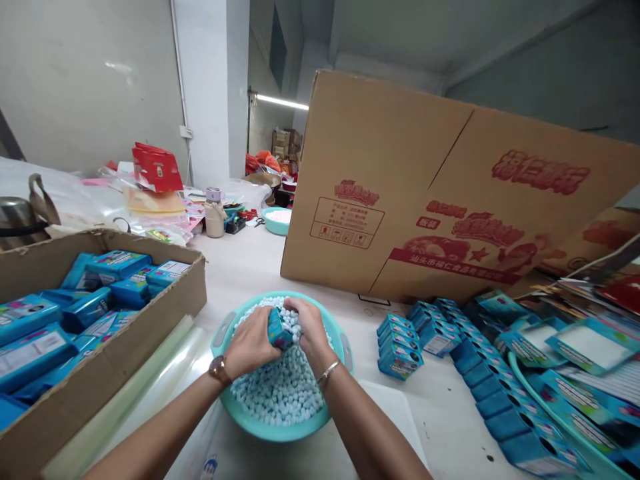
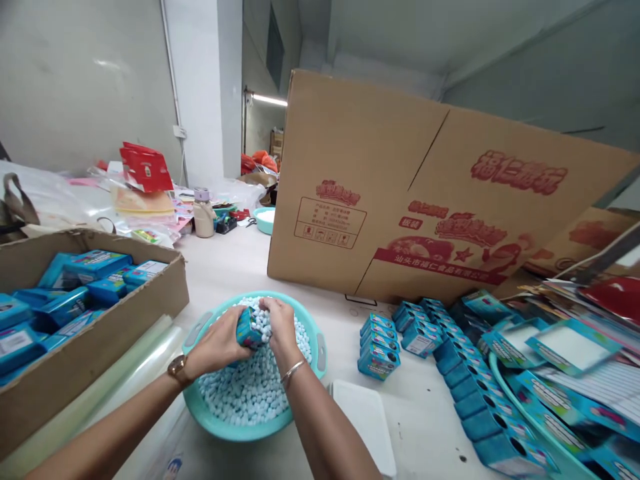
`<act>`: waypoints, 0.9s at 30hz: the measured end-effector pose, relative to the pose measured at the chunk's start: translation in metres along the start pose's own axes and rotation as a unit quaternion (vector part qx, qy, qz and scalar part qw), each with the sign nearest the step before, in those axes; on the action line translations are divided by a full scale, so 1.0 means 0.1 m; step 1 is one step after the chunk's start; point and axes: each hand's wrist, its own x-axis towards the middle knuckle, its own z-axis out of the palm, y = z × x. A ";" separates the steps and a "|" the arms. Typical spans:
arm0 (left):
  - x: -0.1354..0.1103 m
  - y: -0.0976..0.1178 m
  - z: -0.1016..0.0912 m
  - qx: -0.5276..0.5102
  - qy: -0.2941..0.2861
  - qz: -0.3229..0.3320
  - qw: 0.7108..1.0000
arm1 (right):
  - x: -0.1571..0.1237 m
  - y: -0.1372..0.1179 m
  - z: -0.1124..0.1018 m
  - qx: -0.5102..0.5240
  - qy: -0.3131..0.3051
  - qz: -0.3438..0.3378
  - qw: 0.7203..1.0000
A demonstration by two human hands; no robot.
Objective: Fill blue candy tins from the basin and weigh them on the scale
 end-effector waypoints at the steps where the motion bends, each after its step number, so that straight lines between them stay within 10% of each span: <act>1: 0.00 0.01 0.00 -0.002 0.001 -0.003 1.000 | 0.00 -0.01 0.01 0.000 0.001 0.002 1.000; 16: -0.16 -0.18 -0.13 -0.125 0.032 0.006 0.992 | 0.06 -0.03 -0.46 -0.076 -0.036 0.021 0.996; 27: -0.21 0.01 0.09 -0.292 0.037 -0.051 0.954 | -0.25 -0.06 -0.05 -0.068 -0.064 0.004 0.996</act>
